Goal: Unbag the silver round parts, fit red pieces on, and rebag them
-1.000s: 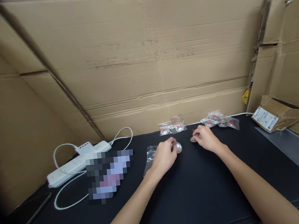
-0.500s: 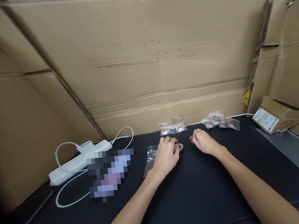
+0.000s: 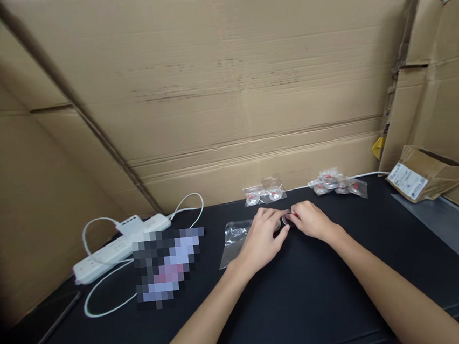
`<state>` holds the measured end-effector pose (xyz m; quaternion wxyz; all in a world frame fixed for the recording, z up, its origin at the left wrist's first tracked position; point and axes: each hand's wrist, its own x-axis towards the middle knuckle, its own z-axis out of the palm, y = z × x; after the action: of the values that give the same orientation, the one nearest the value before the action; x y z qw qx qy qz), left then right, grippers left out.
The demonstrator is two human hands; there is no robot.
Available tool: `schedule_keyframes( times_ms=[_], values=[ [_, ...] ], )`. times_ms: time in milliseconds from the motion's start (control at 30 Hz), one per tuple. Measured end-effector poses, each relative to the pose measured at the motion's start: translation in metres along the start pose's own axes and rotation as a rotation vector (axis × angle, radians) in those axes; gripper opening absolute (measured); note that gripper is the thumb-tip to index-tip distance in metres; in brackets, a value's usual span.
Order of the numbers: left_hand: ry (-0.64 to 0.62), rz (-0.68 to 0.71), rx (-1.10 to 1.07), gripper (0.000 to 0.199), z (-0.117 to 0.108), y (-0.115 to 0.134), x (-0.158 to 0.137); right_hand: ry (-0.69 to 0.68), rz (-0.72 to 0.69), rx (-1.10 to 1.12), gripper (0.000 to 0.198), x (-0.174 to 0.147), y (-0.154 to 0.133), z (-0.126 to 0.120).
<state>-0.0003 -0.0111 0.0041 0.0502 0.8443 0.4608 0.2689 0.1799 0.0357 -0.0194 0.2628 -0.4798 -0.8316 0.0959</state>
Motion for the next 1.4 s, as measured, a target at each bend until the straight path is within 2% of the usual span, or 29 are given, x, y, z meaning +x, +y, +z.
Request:
schedule_keyframes(
  times_ms=[167,300,467,567,767,900,1067,1233,1400],
  values=[
    [-0.030,0.031,0.021,0.022,0.001,-0.002,-0.001,-0.006,-0.062,0.046,0.021,0.000,0.000,0.002],
    [-0.028,0.028,0.025,0.021,0.001,-0.003,-0.001,-0.011,-0.069,0.097,0.021,0.001,0.000,0.002],
    [-0.053,0.016,0.027,0.021,-0.001,-0.003,-0.001,-0.049,0.037,0.224,0.021,0.006,0.005,0.000],
    [-0.066,0.003,0.027,0.021,-0.001,-0.003,0.000,-0.021,0.105,0.272,0.020,0.010,0.011,0.000],
    [-0.034,-0.029,0.078,0.020,-0.004,-0.003,0.001,0.099,0.123,0.077,0.018,0.009,0.028,0.001],
    [-0.023,-0.126,0.190,0.022,-0.006,-0.007,0.002,0.088,0.081,-0.046,0.016,0.006,0.034,0.000],
    [-0.055,-0.175,0.300,0.022,-0.006,-0.014,0.002,0.076,0.030,-0.091,0.016,0.004,0.030,0.000],
    [-0.067,-0.180,0.265,0.021,-0.006,-0.015,0.002,0.087,0.032,-0.083,0.014,0.004,0.028,-0.001],
    [-0.092,-0.210,0.270,0.020,-0.004,-0.016,0.001,0.155,0.013,-0.056,0.016,0.006,0.023,-0.002]
  ],
)
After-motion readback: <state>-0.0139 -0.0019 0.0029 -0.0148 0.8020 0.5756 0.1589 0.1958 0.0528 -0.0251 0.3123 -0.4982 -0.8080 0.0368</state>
